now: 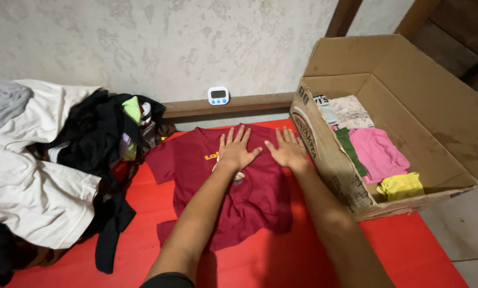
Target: The recorder folds a maroon t-shirt on a red surface next to a pile of laundry.
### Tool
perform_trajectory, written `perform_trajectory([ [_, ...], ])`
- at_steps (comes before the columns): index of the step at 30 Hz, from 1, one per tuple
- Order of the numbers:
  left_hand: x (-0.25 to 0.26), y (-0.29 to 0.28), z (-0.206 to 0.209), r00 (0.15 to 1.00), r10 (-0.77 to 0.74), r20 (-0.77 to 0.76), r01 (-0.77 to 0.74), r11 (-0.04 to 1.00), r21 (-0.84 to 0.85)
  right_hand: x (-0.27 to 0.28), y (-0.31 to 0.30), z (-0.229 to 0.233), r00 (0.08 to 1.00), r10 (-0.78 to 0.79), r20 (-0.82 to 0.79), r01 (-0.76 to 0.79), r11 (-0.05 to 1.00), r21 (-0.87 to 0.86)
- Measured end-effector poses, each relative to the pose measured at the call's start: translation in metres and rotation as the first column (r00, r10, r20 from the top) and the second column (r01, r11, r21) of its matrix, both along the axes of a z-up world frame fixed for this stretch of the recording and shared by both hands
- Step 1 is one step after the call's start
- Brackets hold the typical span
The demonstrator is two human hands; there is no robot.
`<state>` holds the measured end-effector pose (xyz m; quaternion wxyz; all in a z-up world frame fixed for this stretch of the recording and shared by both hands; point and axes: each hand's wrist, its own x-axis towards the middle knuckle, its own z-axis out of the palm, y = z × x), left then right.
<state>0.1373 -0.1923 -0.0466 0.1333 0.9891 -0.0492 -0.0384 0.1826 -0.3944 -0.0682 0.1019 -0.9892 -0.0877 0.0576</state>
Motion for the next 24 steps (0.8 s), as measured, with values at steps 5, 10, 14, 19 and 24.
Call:
perform_trajectory([
  [5, -0.005, 0.03, 0.012, 0.994, 0.057, 0.089, -0.037, 0.975, -0.221, 0.004, 0.014, 0.02, 0.991, -0.071, -0.114, 0.062, 0.995, -0.081],
  [10, -0.008, 0.093, -0.007, 0.92, 0.16, 0.358, -0.056, 0.958, -0.283, 0.015, 0.041, 0.004, 0.986, 0.02, 0.167, -0.003, 0.995, -0.102],
  [14, -0.026, 0.119, -0.015, 0.92, 0.222, 0.321, -0.159, 0.964, -0.211, 0.018, 0.078, -0.013, 0.898, 0.25, 0.361, -0.305, 0.947, 0.101],
  [19, -0.027, 0.125, -0.022, 0.962, 0.156, 0.222, -0.144, 0.987, -0.069, 0.013, 0.099, -0.014, 0.94, 0.256, 0.226, -0.289, 0.949, 0.129],
  [24, -0.037, 0.117, 0.006, 0.976, 0.216, 0.004, -0.216, 0.975, 0.054, -0.012, 0.101, 0.032, 0.974, 0.216, -0.063, -0.22, 0.974, -0.06],
])
